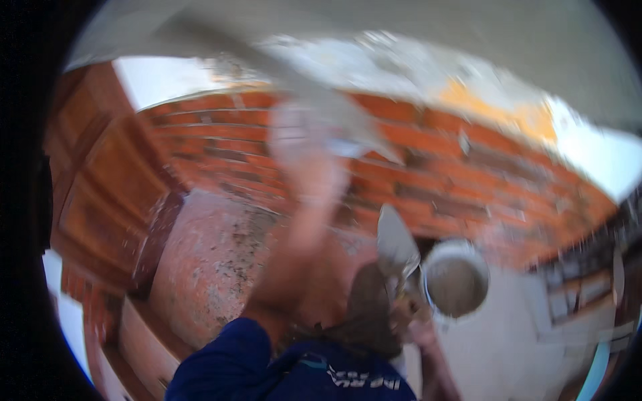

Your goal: The person scoops plaster from a bucket onto a hawk using a trowel and applies and smooths the plaster onto the angled overhead wall surface using trowels.

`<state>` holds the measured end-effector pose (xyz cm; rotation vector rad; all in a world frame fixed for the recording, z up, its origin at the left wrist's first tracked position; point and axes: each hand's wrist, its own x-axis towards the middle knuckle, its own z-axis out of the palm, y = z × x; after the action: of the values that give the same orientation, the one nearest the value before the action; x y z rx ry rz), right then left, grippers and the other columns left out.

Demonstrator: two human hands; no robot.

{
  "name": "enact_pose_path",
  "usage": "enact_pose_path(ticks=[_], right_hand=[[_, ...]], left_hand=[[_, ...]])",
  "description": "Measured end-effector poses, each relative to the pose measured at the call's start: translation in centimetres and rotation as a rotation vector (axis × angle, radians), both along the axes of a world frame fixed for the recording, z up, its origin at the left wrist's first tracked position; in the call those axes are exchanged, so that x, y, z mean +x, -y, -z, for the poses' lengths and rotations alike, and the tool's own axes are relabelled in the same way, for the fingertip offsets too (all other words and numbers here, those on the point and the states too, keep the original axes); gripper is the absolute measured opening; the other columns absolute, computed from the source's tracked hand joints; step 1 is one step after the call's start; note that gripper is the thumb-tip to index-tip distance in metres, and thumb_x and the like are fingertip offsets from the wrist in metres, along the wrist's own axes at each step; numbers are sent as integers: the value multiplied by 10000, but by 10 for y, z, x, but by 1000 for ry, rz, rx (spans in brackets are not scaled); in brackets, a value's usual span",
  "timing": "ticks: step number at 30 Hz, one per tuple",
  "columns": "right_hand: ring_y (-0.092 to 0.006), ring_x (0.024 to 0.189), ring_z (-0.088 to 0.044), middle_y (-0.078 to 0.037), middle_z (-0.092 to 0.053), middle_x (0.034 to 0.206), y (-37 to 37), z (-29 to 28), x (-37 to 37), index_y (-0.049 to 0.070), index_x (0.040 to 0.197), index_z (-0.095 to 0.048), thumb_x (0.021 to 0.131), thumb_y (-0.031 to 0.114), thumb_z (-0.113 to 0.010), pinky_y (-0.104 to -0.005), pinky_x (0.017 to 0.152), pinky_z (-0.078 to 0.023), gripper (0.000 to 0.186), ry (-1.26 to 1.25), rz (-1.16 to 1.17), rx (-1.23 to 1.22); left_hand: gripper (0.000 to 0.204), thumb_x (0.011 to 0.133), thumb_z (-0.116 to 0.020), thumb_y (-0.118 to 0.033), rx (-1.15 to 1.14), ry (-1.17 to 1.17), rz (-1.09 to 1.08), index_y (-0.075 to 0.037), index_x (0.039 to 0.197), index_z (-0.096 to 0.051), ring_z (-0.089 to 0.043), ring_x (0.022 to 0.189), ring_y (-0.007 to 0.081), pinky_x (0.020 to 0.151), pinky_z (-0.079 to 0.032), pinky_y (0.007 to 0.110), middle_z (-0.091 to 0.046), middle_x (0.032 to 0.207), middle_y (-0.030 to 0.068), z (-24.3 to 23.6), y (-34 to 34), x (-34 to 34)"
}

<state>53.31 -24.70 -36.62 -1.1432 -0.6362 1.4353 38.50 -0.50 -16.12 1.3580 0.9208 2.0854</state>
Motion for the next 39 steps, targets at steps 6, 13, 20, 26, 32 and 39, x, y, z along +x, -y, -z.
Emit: enact_pose_path(ticks=[6,13,20,26,32,39], right_hand=[[-363,882,-614,-191,-640,943,22,-29,137,55,1041,-609,787,219,-619,-456,782,-481,302,1446,144,-248],[-353,870,-640,-200,-650,923,10,100,230,39,895,-658,654,243,-670,-440,760,-514,316,1820,-127,-856],[-262,615,-633,-148,-623,688,10,125,208,21,792,-639,758,207,-668,-400,525,-515,191,903,-292,-773],[-182,469,-526,-83,-549,620,72,78,185,51,835,-601,830,362,-629,-324,402,-426,313,326,96,-701],[-169,465,-527,-76,-561,635,92,78,170,28,877,-595,846,358,-604,-314,399,-431,331,364,265,-568],[-139,468,-519,-64,-559,646,104,13,155,20,907,-591,860,333,-606,-274,410,-426,317,348,361,-475]], left_hand=[[251,942,-440,-279,-189,579,378,-82,1058,-543,-549,861,165,729,-470,332,-575,1007,43,120,-7,-164],[231,952,-445,-232,-466,706,477,-79,1106,-525,-508,864,151,806,-436,316,-542,953,21,273,69,-242],[286,951,-435,-171,-588,684,552,-39,1198,-491,-524,1025,197,915,-411,330,-548,1083,60,277,106,-237],[402,887,-548,-161,-666,300,772,3,1231,-419,-551,1023,220,825,-496,363,-524,1161,110,218,76,-180],[404,857,-598,-112,-713,102,946,38,1204,-458,-614,938,246,766,-543,378,-592,1089,139,194,60,-74],[254,782,-650,-26,-674,-53,1171,26,1027,-604,-625,853,184,767,-486,304,-660,938,97,217,89,60]])
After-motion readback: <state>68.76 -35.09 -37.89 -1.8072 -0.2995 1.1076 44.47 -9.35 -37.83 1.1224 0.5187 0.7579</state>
